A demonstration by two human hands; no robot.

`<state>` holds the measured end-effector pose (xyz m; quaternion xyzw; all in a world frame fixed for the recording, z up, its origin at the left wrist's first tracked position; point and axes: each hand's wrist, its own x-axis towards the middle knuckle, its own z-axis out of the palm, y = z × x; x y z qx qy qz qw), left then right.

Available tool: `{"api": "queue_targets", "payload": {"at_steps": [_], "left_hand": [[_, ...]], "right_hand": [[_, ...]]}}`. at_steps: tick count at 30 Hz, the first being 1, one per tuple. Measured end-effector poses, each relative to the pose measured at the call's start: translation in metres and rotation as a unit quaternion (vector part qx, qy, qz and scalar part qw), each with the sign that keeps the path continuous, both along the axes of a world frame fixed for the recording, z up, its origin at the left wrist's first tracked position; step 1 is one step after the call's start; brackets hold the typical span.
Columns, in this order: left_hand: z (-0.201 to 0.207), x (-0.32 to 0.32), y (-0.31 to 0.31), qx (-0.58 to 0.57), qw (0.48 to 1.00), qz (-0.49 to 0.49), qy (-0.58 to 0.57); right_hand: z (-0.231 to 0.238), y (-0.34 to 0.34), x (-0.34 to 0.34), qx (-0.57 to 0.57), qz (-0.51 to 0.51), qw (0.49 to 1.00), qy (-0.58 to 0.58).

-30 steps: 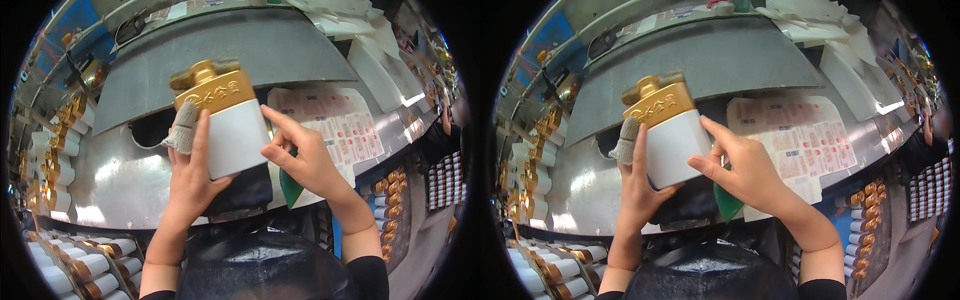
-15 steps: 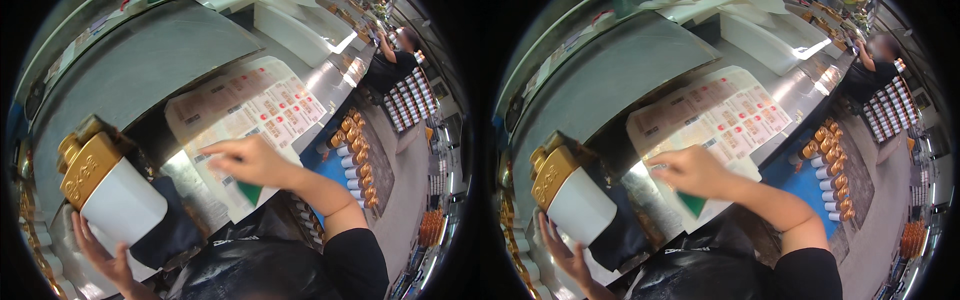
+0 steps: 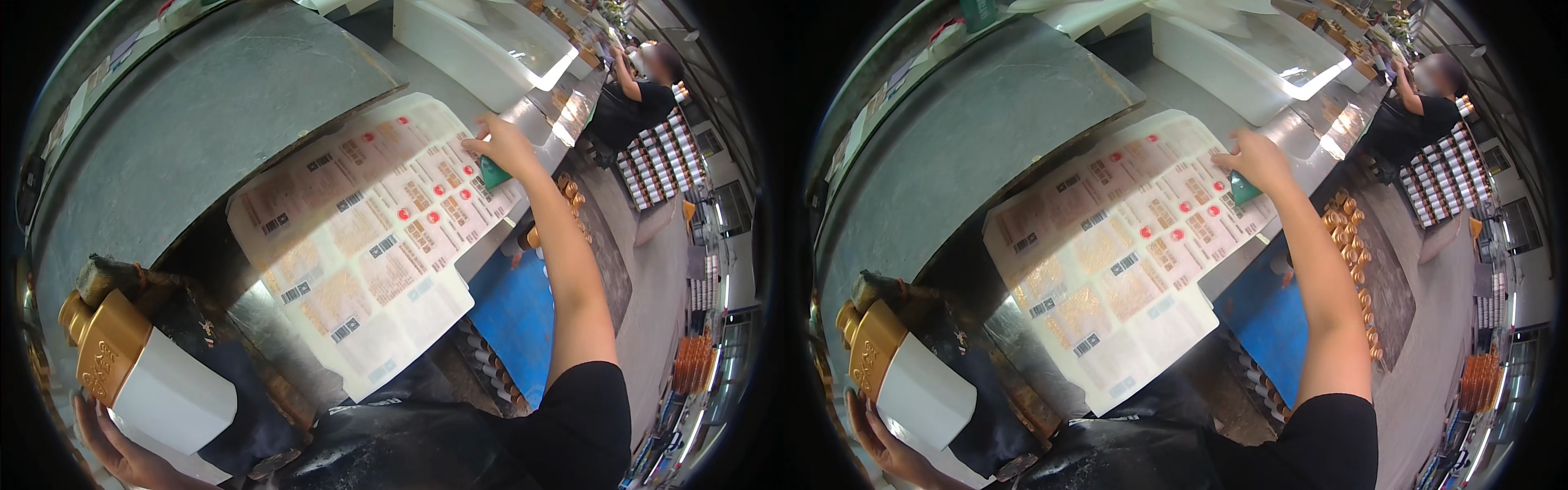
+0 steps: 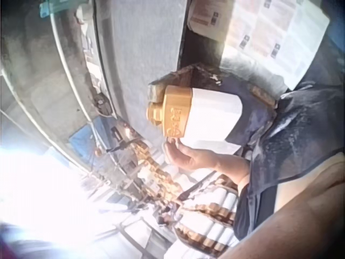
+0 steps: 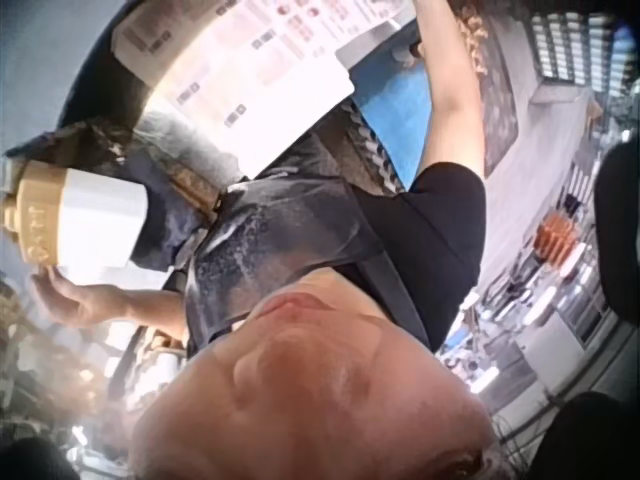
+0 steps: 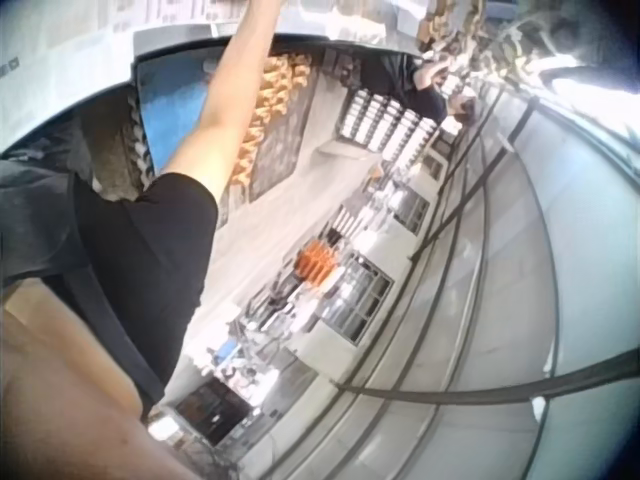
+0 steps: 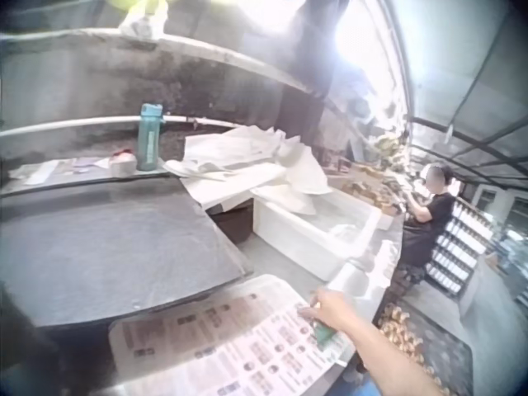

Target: The person applies a white paper label to a gold and white bottle, smoothing it with a green plastic card. They then use a black marker to write on the label and a pair of scissors to trim the excess paper from the edges.

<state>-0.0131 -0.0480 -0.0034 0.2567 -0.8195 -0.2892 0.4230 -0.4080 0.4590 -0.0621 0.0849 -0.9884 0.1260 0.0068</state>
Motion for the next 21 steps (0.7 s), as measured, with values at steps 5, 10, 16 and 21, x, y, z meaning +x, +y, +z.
{"api": "queue_targets", "payload": {"at_steps": [5, 10, 16, 21], "left_hand": [[0.003, -0.004, 0.008, -0.016, 0.999, 0.026, -0.015], [0.007, 0.003, 0.023, 0.030, 0.998, 0.059, -0.010], [-0.003, 0.003, 0.011, 0.029, 0.993, -0.080, 0.077], [0.021, -0.018, 0.040, -0.113, 0.968, -0.219, -0.042]], "right_hand": [[-0.007, 0.008, -0.053, 0.063, 0.054, 0.995, -0.059], [0.000, 0.030, -0.085, 0.052, 0.070, 0.978, -0.187], [0.025, 0.017, -0.031, 0.192, 0.133, 0.969, 0.075], [0.075, -0.069, 0.088, 0.299, 0.119, 0.921, 0.218]]}}
